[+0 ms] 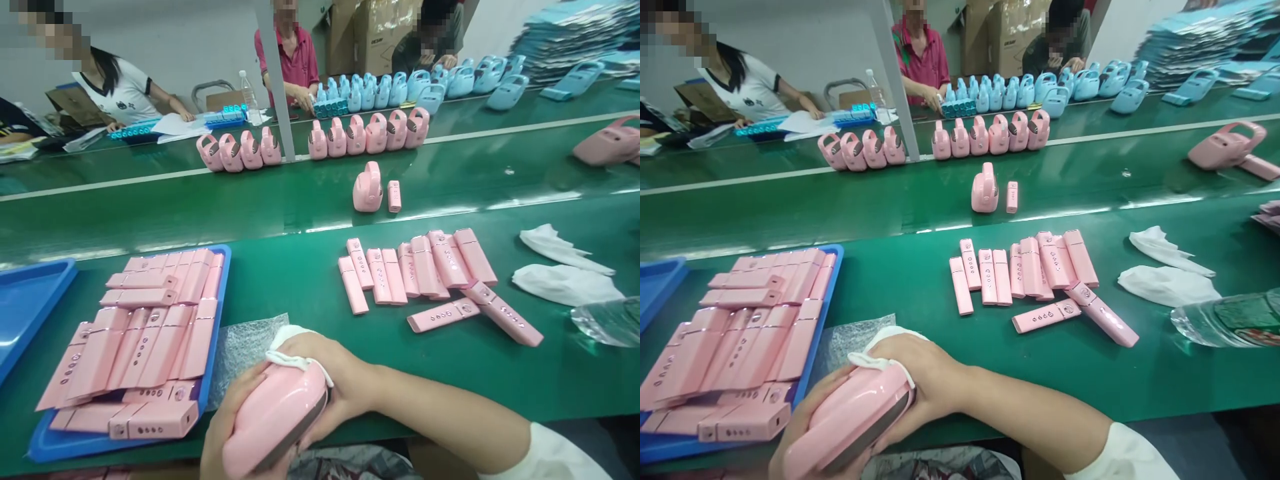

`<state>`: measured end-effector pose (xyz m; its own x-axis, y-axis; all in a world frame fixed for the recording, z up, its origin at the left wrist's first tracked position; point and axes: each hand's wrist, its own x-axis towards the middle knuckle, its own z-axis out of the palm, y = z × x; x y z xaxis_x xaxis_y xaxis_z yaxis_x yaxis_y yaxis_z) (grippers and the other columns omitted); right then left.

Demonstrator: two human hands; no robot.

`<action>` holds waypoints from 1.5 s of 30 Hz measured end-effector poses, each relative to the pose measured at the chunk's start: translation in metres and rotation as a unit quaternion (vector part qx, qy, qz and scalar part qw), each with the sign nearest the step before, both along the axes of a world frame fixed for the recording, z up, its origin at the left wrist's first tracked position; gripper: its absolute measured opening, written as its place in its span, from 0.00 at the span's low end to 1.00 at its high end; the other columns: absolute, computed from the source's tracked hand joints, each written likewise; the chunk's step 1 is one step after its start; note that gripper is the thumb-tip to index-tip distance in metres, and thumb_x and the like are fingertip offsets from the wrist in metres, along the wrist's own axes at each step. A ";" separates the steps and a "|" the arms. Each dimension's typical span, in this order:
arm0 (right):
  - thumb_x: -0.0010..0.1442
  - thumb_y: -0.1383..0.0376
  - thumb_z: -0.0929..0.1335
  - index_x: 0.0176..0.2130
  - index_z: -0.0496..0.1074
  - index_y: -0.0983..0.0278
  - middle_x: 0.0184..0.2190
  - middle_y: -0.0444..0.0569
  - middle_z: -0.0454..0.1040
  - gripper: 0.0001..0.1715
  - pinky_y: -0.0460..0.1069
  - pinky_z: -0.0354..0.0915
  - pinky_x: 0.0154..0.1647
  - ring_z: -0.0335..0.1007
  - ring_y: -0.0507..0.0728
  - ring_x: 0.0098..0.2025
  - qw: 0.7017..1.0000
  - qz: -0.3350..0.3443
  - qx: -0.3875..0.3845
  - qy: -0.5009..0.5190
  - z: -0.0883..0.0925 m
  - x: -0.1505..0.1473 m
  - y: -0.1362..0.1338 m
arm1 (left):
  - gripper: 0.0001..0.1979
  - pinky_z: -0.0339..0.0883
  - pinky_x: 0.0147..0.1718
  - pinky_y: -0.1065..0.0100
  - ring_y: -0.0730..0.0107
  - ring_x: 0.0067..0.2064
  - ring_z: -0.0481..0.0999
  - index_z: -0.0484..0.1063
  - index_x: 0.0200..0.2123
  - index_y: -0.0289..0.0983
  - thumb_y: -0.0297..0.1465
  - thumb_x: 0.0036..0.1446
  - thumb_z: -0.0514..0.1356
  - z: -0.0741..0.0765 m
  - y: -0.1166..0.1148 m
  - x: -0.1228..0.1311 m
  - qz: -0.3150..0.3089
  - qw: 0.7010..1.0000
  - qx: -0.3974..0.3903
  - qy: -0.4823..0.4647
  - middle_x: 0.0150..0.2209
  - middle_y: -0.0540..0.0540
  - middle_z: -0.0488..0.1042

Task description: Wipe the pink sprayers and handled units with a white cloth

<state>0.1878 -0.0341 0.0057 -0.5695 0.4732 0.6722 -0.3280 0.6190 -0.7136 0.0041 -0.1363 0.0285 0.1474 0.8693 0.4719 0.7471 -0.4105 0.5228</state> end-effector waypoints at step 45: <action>0.48 0.51 0.75 0.60 0.57 0.55 0.56 0.50 0.66 0.45 0.61 0.61 0.61 0.62 0.64 0.59 0.974 -0.032 -0.102 -0.200 -0.017 0.005 0.010 | 0.41 0.64 0.55 0.50 0.53 0.56 0.68 0.57 0.58 0.45 0.40 0.41 0.72 -0.037 0.023 -0.012 -0.029 0.984 -0.058 -0.166 0.53 0.42 0.69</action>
<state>0.1926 -0.0239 -0.0111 -0.7309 0.6168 0.2921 0.0355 0.4618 -0.8863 -0.0081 -0.1136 -0.0090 0.0524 0.9148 0.4006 0.5035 -0.3706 0.7804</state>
